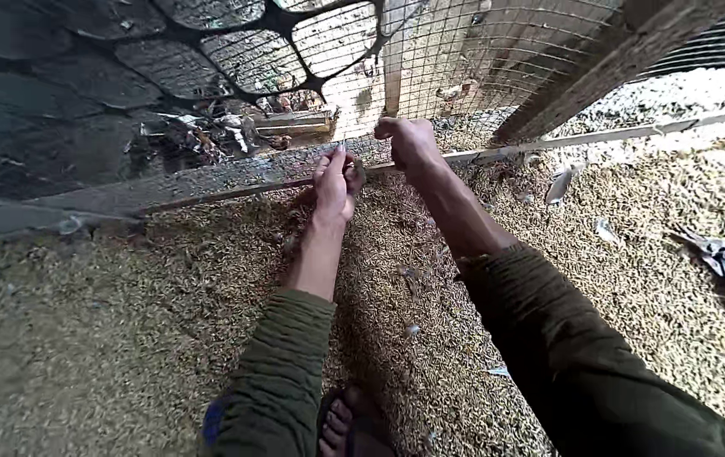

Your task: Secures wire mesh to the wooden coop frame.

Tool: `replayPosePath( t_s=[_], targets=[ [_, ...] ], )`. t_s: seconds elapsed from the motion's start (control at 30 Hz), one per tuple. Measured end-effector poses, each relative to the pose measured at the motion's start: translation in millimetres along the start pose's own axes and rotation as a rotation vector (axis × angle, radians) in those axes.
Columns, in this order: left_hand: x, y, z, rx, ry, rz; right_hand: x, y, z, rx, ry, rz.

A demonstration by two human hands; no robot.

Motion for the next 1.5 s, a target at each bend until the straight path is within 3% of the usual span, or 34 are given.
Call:
replayPosePath(
  t_s=[0.8,0.9,1.03,1.13,1.2,1.23,1.3,1.37,1.5],
  targets=[
    [-8.5,3.6,8.4,0.029,0.059,0.122,4.7,2.3,8.2,0.080,0.059,-0.042],
    [-10.0,4.5,9.5,0.035,0.057,0.135,34.7,2.1,19.8,0.248,-0.141,-0.067],
    [-11.0,3.3,9.7,0.034,0.041,0.153,-1.5,4.0,7.8,0.137,0.043,-0.056],
    [-10.8,3.3,10.0,0.036,0.037,0.158,50.9,6.2,30.8,0.141,0.127,-0.029],
    [-10.1,4.0,10.9,0.042,0.048,0.152,114.8,4.9,60.1,0.233,0.025,0.063],
    [-10.1,4.1,11.1,0.040,0.048,0.155,114.5,4.8,59.8,0.241,0.036,0.061],
    [-10.9,3.6,10.7,0.016,0.040,0.171,51.2,4.5,30.7,0.185,0.183,-0.023],
    [-11.7,4.0,10.1,0.004,0.034,0.175,4.1,2.0,10.9,0.218,0.091,-0.034],
    [-11.9,4.1,9.7,0.006,0.034,0.180,-3.1,-0.2,9.2,0.218,0.044,-0.043]
  ],
)
Point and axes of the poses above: each hand's wrist, its own x-axis away from the middle knuckle, its own y-axis out of the back of the hand, z = x × y, the point moved 8 cm from there along -x, towards the middle knuckle, and after that the axes turned 5 degrees about z, right-handed, at the moved point
